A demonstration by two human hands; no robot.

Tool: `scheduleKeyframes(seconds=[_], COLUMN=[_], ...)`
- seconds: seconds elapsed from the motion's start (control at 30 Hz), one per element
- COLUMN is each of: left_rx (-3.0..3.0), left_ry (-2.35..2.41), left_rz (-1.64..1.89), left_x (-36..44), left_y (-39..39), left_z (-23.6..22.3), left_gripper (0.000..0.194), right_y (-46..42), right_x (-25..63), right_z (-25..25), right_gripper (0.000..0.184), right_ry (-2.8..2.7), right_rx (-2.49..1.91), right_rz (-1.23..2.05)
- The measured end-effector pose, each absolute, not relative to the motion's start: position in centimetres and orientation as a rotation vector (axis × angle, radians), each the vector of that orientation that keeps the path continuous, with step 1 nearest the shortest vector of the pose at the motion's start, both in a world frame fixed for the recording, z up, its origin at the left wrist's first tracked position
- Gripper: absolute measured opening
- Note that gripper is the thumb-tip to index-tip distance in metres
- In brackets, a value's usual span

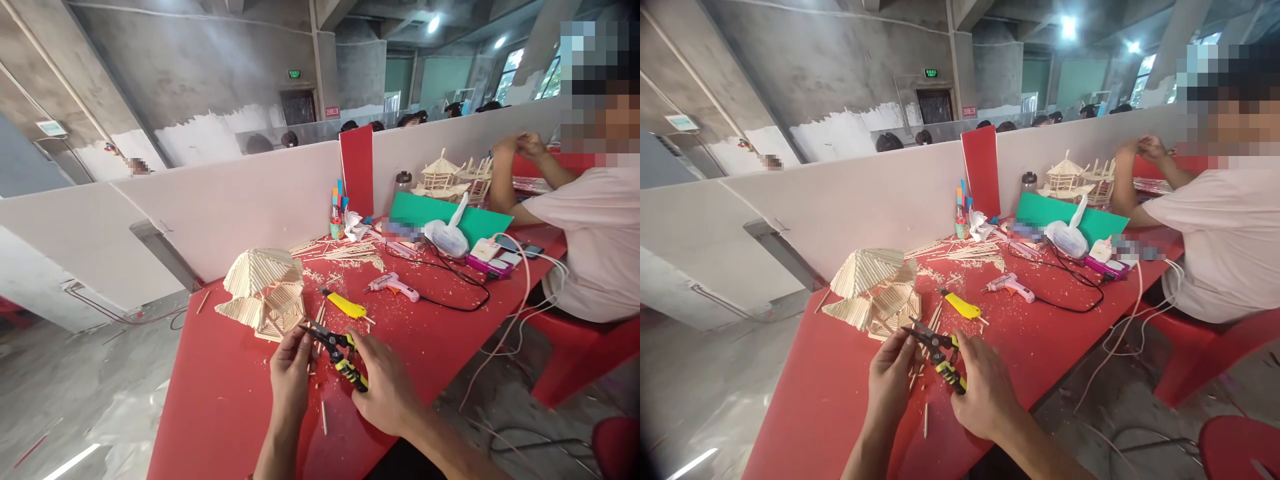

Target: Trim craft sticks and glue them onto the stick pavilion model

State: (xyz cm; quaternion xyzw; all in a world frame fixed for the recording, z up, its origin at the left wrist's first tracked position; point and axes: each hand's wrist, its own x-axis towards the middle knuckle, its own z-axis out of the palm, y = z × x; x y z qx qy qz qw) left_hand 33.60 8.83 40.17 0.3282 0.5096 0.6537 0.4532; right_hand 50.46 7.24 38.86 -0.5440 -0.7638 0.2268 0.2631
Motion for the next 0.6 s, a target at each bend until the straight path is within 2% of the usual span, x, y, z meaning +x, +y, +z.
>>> scheduleKeyframes(seconds=[0.23,0.5,0.6], left_rx=[0.818,0.662,0.607], left_ry=[1.197,1.266,1.223], left_rz=[1.569,1.675,1.619], left_x=[33.6,33.5,33.4], left_y=[8.6,8.9,9.0], left_z=[40.7,40.4,40.3], left_gripper=[0.042,0.058,0.054], right_y=[7.5,8.3,8.9], right_x=[50.4,51.4,51.9], right_z=[38.6,38.4,38.4], right_gripper=[0.086,0.084,0.079], right_ry=[-2.127,-2.143,-2.222], right_rx=[-1.527,-1.678,-1.765], right_rz=[0.324,0.332,0.376])
